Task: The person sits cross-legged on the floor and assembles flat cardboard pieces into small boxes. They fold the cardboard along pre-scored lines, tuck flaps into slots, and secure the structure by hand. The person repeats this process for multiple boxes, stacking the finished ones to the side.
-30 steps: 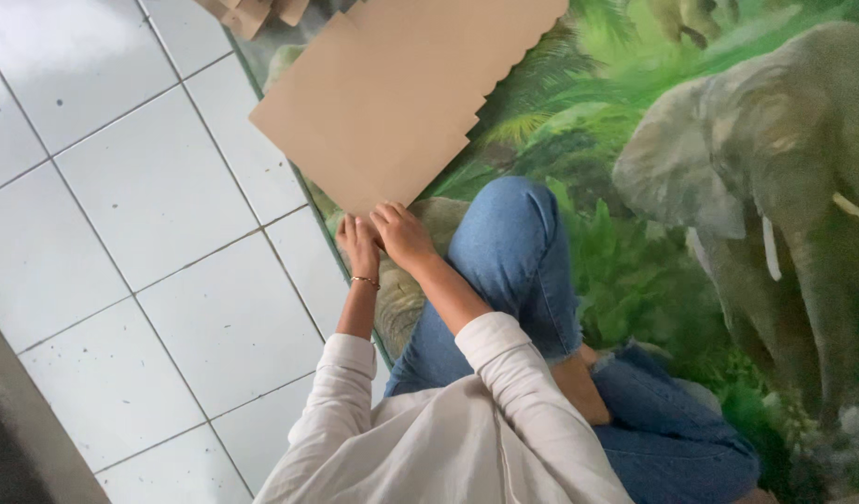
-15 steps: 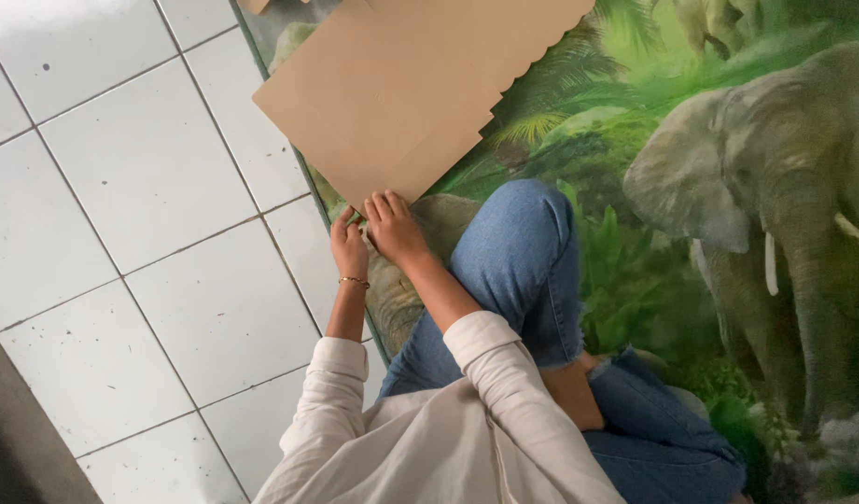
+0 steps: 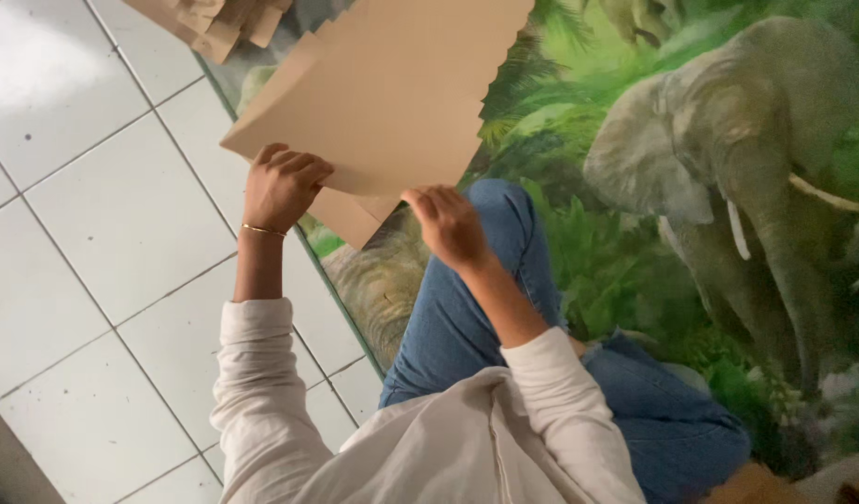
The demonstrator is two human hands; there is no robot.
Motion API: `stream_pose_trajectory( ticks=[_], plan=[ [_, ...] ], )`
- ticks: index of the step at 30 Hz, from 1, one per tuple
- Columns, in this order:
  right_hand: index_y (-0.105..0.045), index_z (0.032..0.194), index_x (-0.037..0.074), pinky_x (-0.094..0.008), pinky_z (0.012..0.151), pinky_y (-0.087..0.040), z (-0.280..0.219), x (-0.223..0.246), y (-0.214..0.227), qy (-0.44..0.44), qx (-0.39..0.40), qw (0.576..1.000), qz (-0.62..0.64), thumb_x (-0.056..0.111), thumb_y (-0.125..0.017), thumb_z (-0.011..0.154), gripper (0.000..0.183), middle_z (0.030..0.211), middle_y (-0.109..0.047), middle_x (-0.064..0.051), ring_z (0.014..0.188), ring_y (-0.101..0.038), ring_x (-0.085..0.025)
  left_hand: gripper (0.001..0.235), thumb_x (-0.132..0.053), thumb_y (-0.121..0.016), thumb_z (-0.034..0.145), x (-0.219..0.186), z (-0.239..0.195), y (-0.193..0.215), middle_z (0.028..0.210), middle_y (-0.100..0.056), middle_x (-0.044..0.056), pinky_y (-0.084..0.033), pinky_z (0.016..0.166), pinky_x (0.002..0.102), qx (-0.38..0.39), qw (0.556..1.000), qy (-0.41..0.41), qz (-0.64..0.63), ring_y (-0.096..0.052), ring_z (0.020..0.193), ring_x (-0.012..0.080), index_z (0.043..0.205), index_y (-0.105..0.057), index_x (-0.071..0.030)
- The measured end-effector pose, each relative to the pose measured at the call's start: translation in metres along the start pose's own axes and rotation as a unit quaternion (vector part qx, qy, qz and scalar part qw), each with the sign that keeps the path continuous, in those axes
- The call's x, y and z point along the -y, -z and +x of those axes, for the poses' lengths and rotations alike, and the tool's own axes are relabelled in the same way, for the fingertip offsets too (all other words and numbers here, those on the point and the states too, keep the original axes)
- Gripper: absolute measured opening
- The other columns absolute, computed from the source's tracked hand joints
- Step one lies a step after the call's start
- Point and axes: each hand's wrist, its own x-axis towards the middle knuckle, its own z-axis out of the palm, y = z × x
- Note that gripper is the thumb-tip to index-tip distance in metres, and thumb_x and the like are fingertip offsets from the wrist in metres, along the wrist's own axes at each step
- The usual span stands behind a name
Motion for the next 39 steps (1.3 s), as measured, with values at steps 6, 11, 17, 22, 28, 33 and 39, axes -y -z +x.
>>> stream_pose_trajectory(
  ticks=[6,11,17,22,28,33,39],
  plan=[
    [-0.065,0.108,0.009,-0.041,0.083,-0.059,-0.037,-0.037,0.181,-0.061,0.003,0.993,-0.105,-0.001,-0.061,0.093,0.018,0.094,-0.065,-0.009,0.086,-0.068,-0.026,0.038,-0.007,-0.053,0.083,-0.146,0.091,0.049,0.11,-0.074,0.004,-0.059,0.078,0.032,0.009,0.979,-0.125,-0.16,-0.072,0.098,0.0173,0.116,-0.068,-0.018],
    [-0.065,0.112,0.008,-0.049,0.097,-0.05,-0.152,-0.033,0.271,-0.208,0.041,0.951,-0.224,0.003,-0.058,0.097,0.017,0.108,-0.067,-0.009,0.1,-0.066,-0.026,0.02,-0.016,-0.059,0.09,-0.309,0.136,-0.029,0.105,-0.072,0.006,-0.059,0.073,0.03,-0.105,0.96,-0.189,-0.179,-0.072,0.094,0.0225,0.107,-0.07,-0.017],
    [-0.058,0.132,0.005,-0.066,0.105,-0.032,-0.263,-0.032,0.267,-0.453,0.172,0.835,-0.258,0.032,-0.063,0.092,0.048,0.131,-0.058,-0.017,0.121,-0.056,-0.032,0.013,-0.015,-0.062,0.082,-0.485,0.122,-0.168,0.088,-0.067,0.009,-0.056,0.058,0.039,-0.133,0.93,-0.292,-0.18,-0.069,0.076,0.0323,0.093,-0.067,-0.015],
    [-0.063,0.124,0.018,-0.053,0.099,-0.042,-0.388,-0.084,0.157,-0.459,0.207,0.81,-0.301,0.026,-0.062,0.091,0.033,0.128,-0.06,-0.004,0.117,-0.059,-0.022,0.01,-0.018,-0.055,0.074,-0.547,0.061,-0.28,0.068,-0.055,0.013,-0.046,0.041,0.039,-0.084,0.906,-0.393,-0.133,-0.057,0.056,0.032,0.07,-0.063,-0.013],
    [-0.05,0.131,0.021,-0.043,0.097,-0.038,-0.409,-0.103,0.114,-0.521,0.224,0.792,-0.226,0.02,-0.052,0.099,0.032,0.132,-0.054,0.0,0.123,-0.05,-0.022,0.01,-0.025,-0.06,0.073,-0.541,0.06,-0.26,0.071,-0.05,0.007,-0.048,0.039,0.039,-0.056,0.911,-0.393,-0.109,-0.055,0.066,0.0325,0.071,-0.064,-0.016],
    [-0.065,0.108,0.025,-0.034,0.073,-0.047,-0.41,-0.12,0.113,-0.432,0.153,0.827,-0.324,0.021,-0.057,0.088,0.022,0.1,-0.066,0.005,0.096,-0.065,-0.018,0.009,-0.017,-0.059,0.078,-0.531,0.07,-0.231,0.072,-0.05,0.005,-0.051,0.039,0.034,0.008,0.92,-0.37,-0.131,-0.056,0.073,0.0265,0.071,-0.064,-0.014],
    [-0.073,0.086,0.013,-0.044,0.058,-0.052,-0.421,-0.193,0.127,-0.646,0.306,0.695,-0.074,0.016,-0.067,0.081,0.008,0.077,-0.066,-0.008,0.074,-0.069,-0.03,0.026,-0.025,-0.056,0.087,-0.548,0.111,-0.299,0.064,-0.069,0.002,-0.055,0.049,0.037,0.302,0.897,-0.299,-0.122,-0.072,0.064,0.0265,0.067,-0.071,-0.023]
  ],
)
